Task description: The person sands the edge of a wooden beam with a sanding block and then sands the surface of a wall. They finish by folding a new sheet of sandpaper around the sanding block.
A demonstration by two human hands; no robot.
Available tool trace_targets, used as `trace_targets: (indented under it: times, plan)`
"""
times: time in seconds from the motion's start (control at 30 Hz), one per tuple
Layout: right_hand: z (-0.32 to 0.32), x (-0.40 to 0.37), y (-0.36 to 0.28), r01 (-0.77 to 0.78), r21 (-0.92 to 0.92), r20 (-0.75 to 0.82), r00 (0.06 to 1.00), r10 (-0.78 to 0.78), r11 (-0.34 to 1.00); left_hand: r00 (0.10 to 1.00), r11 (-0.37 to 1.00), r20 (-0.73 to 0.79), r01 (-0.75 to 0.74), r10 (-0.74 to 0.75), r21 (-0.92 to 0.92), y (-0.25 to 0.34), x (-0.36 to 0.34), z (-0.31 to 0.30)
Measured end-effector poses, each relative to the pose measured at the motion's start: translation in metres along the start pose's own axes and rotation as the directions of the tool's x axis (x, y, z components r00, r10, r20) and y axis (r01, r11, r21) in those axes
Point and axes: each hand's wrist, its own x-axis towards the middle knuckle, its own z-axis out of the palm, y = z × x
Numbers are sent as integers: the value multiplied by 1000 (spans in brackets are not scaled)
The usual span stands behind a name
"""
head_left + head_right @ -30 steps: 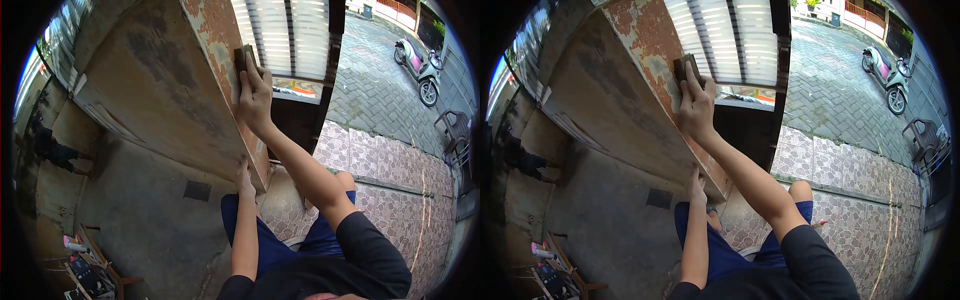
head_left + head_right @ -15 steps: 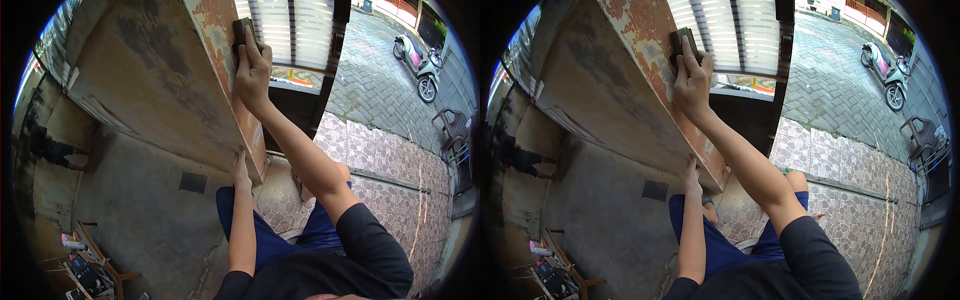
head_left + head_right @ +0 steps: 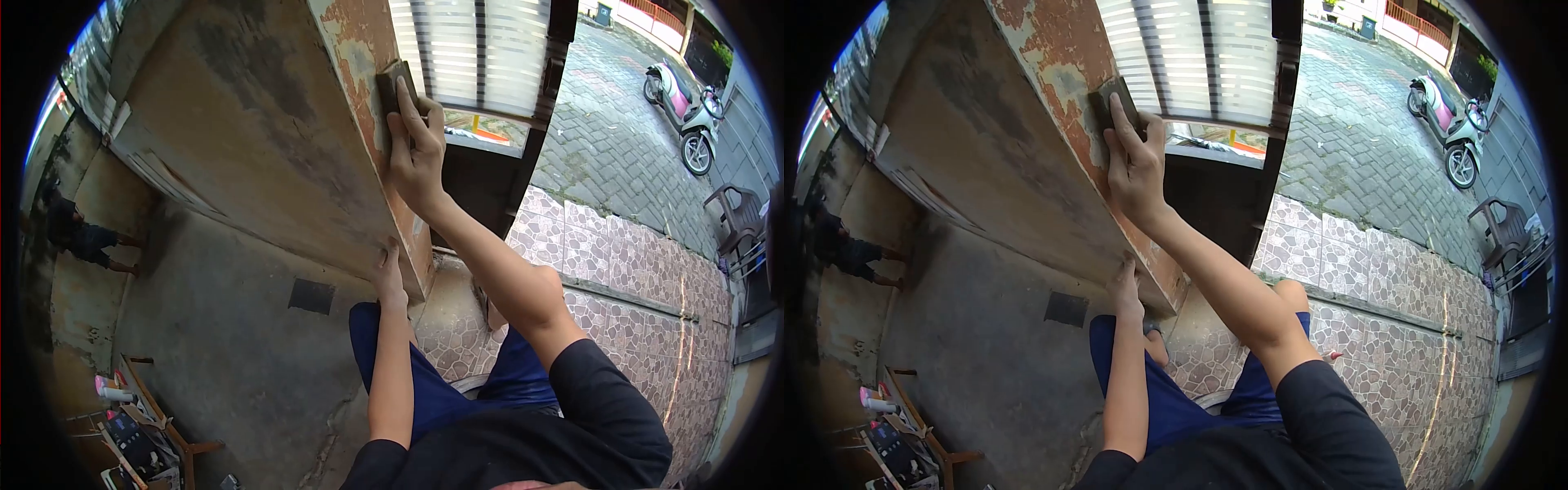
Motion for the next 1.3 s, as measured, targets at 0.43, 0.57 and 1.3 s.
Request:
trace_targets:
  times: [0.43,0.57,1.3]
  plan:
    - [0,33,-36,158,-13,53,986,-157,987,984,985,-53,-165,168,54,-17,8,2]
    - [-25,-65,-12,117,-100,167,981,-99,988,975,976,-59,-212,215,47,-6,-1,11]
    - [-12,20,-40,237,-190,115,969,-218,953,983,970,-66,-156,171,185,-7,-5,7]
